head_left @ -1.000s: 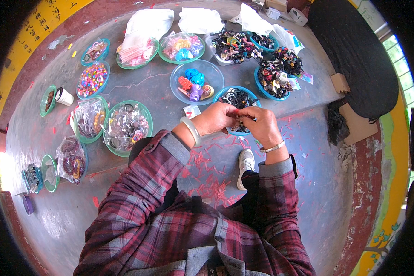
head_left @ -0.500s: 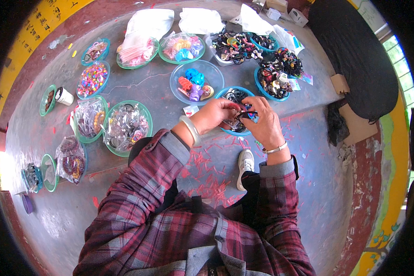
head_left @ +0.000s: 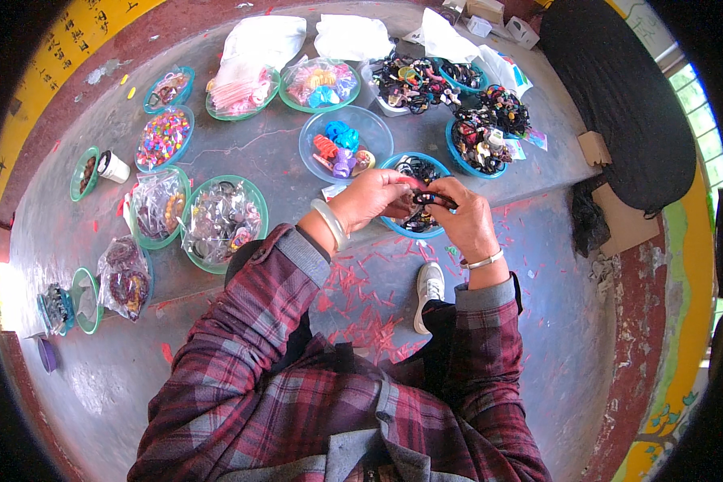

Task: The person sits on the floor and sorts small colorful craft items from blue bowls into small clear plastic bags. They pick up items, place them into the bags, and seal them one by one.

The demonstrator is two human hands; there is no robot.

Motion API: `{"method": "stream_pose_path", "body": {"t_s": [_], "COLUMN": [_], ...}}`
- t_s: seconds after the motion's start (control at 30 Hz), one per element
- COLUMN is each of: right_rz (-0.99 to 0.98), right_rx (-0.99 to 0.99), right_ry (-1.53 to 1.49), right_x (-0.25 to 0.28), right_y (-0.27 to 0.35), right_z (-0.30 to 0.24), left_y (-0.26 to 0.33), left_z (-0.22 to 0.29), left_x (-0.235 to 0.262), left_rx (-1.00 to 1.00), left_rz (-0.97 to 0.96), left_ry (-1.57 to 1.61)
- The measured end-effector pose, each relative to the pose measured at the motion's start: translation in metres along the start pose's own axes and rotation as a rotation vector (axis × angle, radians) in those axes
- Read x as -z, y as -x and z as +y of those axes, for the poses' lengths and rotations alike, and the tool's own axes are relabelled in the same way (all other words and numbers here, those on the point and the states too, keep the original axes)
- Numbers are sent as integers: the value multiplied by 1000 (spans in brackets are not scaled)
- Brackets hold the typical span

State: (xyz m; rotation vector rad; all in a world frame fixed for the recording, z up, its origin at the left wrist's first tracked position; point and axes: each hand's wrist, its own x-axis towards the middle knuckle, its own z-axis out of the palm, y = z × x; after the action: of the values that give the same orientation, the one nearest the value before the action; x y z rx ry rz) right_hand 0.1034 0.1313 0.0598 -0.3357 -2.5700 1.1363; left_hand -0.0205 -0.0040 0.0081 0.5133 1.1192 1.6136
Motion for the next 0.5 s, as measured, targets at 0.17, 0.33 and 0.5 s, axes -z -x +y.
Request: {"method": "stream_pose_path", "body": {"t_s": [0.17,0.33,0.5], "right_rz": [24,29,-79], "right_rx": [113,182,159], "right_ry": [45,210,379], "right_x": [4,4,-4], "right_y": [1,1,3], "right_z": [-2,-5,6], "left_y": [1,4,4], "left_z": [-1,0,2], "left_x": [-2,-3,-11], "left_rx": [0,1,12], "left_rz": [-39,-30,-29], "left_ry": [-121,-178,-288]}}
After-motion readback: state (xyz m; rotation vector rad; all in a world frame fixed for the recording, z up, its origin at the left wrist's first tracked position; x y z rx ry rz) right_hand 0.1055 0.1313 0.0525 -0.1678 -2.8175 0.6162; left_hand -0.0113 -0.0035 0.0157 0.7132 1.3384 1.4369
